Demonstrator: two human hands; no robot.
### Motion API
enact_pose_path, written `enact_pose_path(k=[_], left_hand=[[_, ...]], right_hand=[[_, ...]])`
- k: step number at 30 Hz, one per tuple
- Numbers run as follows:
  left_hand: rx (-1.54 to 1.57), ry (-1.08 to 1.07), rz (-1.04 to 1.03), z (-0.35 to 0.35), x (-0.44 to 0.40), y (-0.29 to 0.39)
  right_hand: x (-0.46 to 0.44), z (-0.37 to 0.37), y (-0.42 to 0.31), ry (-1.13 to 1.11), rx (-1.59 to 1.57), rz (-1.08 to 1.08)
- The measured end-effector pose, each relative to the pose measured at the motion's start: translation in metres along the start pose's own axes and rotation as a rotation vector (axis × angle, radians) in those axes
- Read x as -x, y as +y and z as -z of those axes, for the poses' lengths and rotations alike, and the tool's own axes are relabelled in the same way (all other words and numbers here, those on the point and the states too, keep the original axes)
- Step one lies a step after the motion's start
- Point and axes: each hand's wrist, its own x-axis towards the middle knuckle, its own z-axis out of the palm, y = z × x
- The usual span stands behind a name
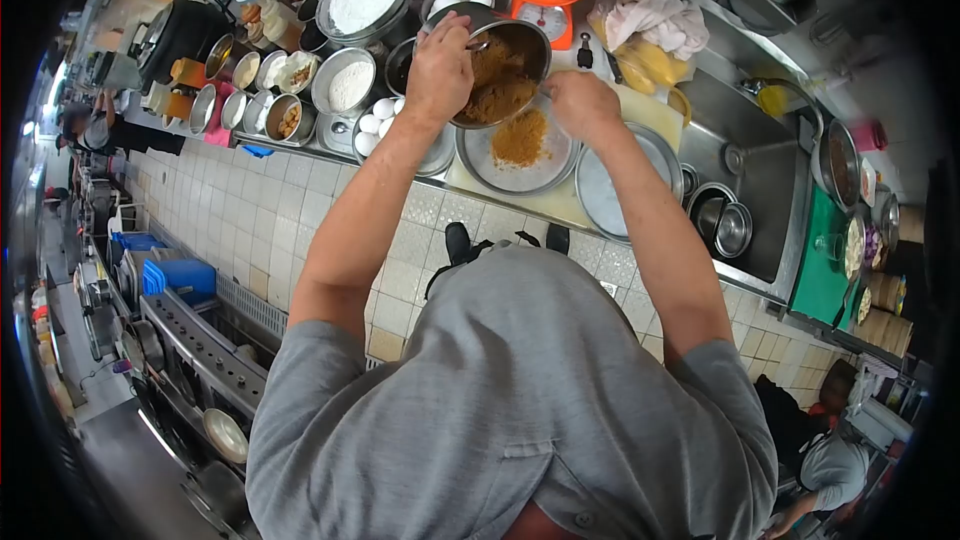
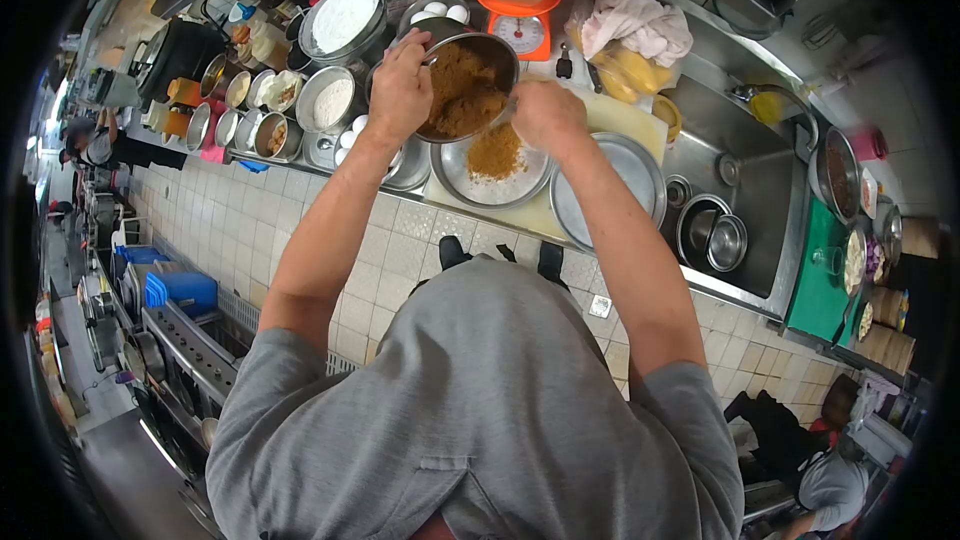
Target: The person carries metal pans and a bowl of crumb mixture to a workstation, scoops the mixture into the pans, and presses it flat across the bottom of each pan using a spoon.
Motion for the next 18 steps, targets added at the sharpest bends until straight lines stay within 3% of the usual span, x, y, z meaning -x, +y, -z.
enact_pose_path(k=[6,10,18], left_hand=[[0.024,-0.022,-0.026,-0.003,0.001,0.0],[-0.02,-0.04,0.021,0.001,0.002,0.005],[-0.066,-0.057,-0.001,0.002,0.003,0.002]], right_hand=[[0.016,-0.014,-0.012,0.123,-0.008,0.257],[0.02,-0.002,-0.011,0.02,0.067,0.261],[0.021,0.009,0.002,0.044,0.073,0.14]])
